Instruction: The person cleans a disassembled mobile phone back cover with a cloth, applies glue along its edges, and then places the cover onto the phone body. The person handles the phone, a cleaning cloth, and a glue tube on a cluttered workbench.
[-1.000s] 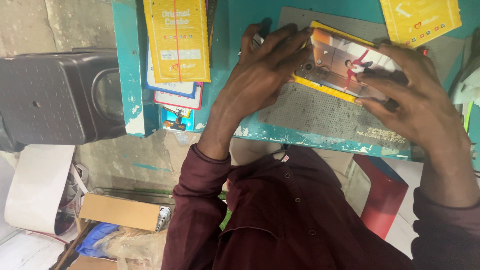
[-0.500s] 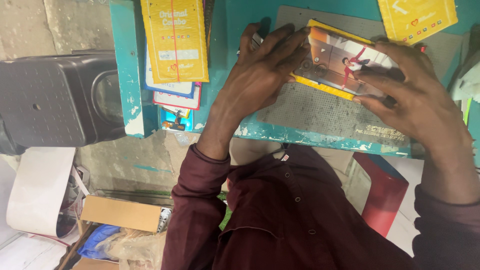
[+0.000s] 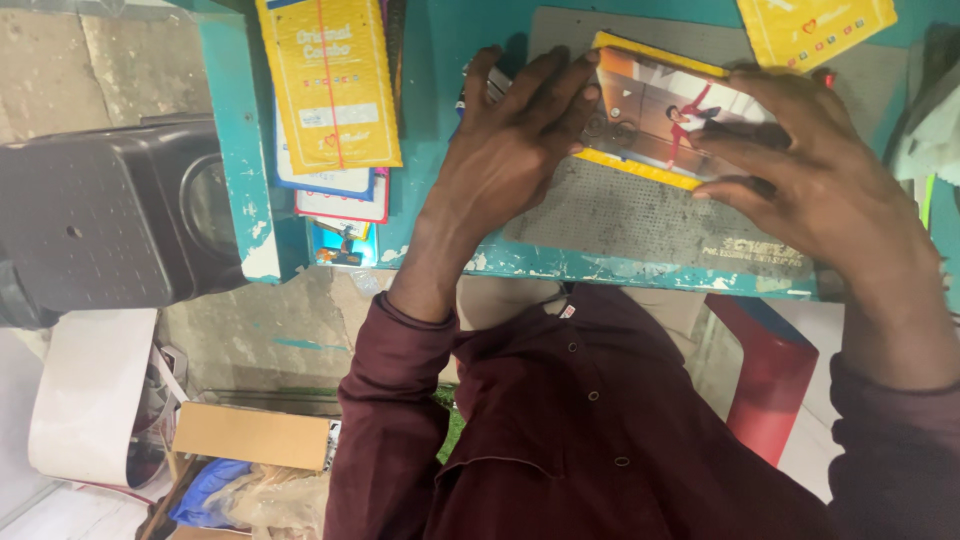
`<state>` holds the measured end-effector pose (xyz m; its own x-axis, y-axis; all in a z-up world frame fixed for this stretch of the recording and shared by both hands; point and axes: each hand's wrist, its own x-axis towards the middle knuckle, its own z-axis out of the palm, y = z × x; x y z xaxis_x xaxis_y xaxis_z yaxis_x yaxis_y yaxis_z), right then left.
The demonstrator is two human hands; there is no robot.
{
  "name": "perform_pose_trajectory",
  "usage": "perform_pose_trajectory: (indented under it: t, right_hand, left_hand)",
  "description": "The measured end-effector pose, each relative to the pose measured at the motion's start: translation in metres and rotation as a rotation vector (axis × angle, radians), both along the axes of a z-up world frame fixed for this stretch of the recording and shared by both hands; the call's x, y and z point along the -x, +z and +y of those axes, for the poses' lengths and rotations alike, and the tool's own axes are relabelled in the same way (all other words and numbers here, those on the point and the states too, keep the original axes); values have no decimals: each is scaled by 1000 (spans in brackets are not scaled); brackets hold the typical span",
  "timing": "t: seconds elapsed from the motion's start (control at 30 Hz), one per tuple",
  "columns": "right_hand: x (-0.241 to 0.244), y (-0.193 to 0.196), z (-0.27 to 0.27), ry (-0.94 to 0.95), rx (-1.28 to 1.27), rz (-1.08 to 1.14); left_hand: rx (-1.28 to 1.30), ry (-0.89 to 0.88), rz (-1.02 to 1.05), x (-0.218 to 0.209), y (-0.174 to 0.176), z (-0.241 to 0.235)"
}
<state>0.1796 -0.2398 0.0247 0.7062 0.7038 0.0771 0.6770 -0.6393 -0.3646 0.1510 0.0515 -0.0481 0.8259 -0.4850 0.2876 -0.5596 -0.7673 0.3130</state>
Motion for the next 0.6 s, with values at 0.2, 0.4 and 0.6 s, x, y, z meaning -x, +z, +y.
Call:
perform_pose_trajectory:
  t: [0.2, 0.4, 0.6]
  right_hand:
    - [2, -2, -7, -20, -95, 50]
    - [0, -8, -13, -67, -122, 145]
    - [-1, -2, -21, -30, -122, 95]
  left_hand:
    - [-47, -21, 25, -1, 4, -1]
    - [-88, 14, 3, 1, 7, -6]
    - [-75, 15, -18, -1, 9, -9]
